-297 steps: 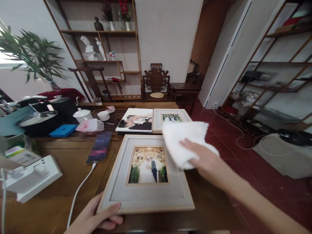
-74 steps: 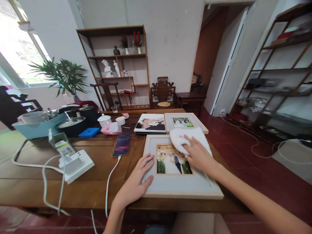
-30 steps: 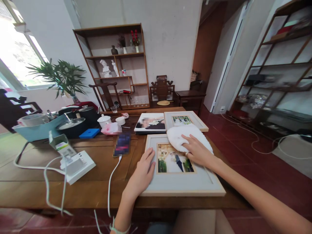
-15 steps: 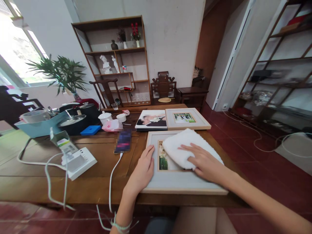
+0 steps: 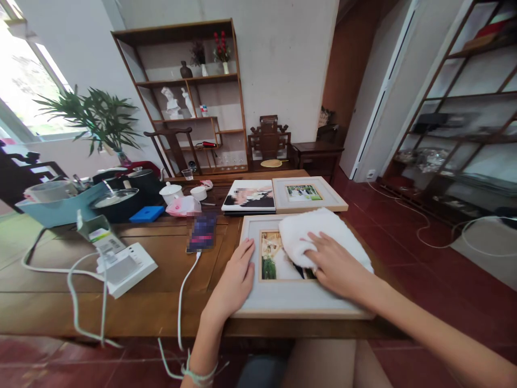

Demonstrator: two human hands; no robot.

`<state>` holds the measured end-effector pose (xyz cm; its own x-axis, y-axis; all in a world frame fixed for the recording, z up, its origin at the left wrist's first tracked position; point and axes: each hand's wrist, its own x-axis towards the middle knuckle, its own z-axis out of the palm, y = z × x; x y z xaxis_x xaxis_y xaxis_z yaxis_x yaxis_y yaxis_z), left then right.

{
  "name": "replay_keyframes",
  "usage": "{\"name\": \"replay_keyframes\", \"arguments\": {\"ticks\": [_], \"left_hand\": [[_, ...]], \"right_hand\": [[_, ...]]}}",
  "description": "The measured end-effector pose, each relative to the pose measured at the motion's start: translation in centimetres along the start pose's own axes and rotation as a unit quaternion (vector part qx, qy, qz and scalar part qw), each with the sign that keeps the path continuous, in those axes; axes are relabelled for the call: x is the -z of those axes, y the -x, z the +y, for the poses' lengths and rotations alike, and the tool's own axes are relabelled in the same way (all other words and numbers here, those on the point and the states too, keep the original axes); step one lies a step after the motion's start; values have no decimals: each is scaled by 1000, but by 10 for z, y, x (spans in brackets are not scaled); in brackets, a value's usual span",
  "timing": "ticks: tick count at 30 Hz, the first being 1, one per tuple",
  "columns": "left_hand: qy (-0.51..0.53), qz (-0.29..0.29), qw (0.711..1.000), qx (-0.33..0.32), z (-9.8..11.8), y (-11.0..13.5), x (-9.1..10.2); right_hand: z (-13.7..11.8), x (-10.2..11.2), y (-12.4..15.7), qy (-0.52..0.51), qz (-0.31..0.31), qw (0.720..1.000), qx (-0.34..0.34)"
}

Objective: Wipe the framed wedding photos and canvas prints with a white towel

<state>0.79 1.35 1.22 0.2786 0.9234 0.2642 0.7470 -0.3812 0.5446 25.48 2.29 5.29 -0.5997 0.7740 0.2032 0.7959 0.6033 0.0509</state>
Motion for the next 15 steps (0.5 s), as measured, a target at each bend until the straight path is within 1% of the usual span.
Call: {"name": "replay_keyframes", "arguments": {"ticks": [2,4,6,8,11,13,15], "left_hand": [[-6,4,1000,-6,0,-1,-1],[-11,9,1000,-15,1,-1,-1],[-16,8,1000,-15,3,-1,0],[-20,6,1000,-6,4,-1,1],[-23,9,1000,-7,4,-1,2],[-21,14,1000,-15,3,-1,2],[-22,14,1000,-14,3,-1,2]], "right_hand": [[-23,14,26,-30,-36,999,8],[-41,26,46,-67,-64,995,29],[-53,30,57,-96,-72,992,46],[-58,26,57,-110,-60,991,39],[-47,11,45,-109,-21,994,5],[-30,1,30,-99,5,995,-6],[-7,-7,11,-79,41,996,-4]]}}
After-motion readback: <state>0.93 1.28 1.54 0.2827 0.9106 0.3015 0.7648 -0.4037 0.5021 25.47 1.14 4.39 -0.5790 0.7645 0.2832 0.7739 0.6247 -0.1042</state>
